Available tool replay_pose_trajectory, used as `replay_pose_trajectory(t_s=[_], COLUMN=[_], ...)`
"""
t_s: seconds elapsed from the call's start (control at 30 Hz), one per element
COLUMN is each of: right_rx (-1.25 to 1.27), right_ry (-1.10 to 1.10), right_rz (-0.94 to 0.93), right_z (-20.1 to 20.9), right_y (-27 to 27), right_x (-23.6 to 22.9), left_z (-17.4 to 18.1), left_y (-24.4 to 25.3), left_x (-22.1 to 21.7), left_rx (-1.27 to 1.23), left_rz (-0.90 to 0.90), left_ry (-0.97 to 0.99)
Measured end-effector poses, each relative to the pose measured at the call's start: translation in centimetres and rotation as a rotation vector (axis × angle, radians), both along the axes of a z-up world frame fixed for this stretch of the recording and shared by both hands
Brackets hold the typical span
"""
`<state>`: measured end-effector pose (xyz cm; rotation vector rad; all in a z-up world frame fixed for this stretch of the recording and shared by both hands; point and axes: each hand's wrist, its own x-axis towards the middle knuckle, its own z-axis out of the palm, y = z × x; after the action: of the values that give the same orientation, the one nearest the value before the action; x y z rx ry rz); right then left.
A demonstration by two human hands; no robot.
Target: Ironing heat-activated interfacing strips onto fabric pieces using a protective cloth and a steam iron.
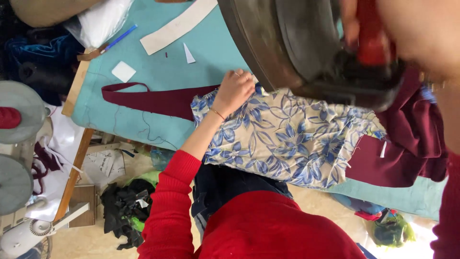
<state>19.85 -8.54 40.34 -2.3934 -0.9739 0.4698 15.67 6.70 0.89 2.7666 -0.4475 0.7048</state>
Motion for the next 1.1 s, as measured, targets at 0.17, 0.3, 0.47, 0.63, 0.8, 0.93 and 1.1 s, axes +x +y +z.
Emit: replay_pose_trajectory(t_s=[0.17, 0.3, 0.47, 0.63, 0.8, 0.93, 1.1], right_rx=[0.105, -0.364, -0.456, -0.371, -0.335, -0.287, -0.287], right_ry=[0.161, 0.254, 0.335, 0.197, 0.135, 0.201, 0.272], right_rz=[0.020, -0.141, -0.031, 0.012, -0.047, -0.106, -0.123], right_z=[-4.1, -8.6, -16.4, -19.8, -21.9, -21.6, -21.1], right_y=[-1.2, 0.2, 1.5, 2.9, 4.3, 4.4, 4.8], right_x=[-1.1, -3.9, -5.4, -5.6, -5.9, -5.5, -5.6], left_z=[-0.2, 0.6, 0.3, 6.7, 5.4, 3.2, 3.9], left_y=[5.0, 8.7, 10.6, 8.8, 2.8, -2.6, -5.4], left_x=[2.3, 2.8, -0.3, -9.9, -17.3, -19.6, -19.7], left_rx=[-0.584, -0.813, -0.826, -0.730, -0.661, -0.494, -0.457], left_rz=[0.228, 0.163, 0.275, 0.481, 0.721, 0.715, 0.591], left_ry=[0.240, 0.205, 0.128, 0.138, 0.072, 0.154, 0.187])
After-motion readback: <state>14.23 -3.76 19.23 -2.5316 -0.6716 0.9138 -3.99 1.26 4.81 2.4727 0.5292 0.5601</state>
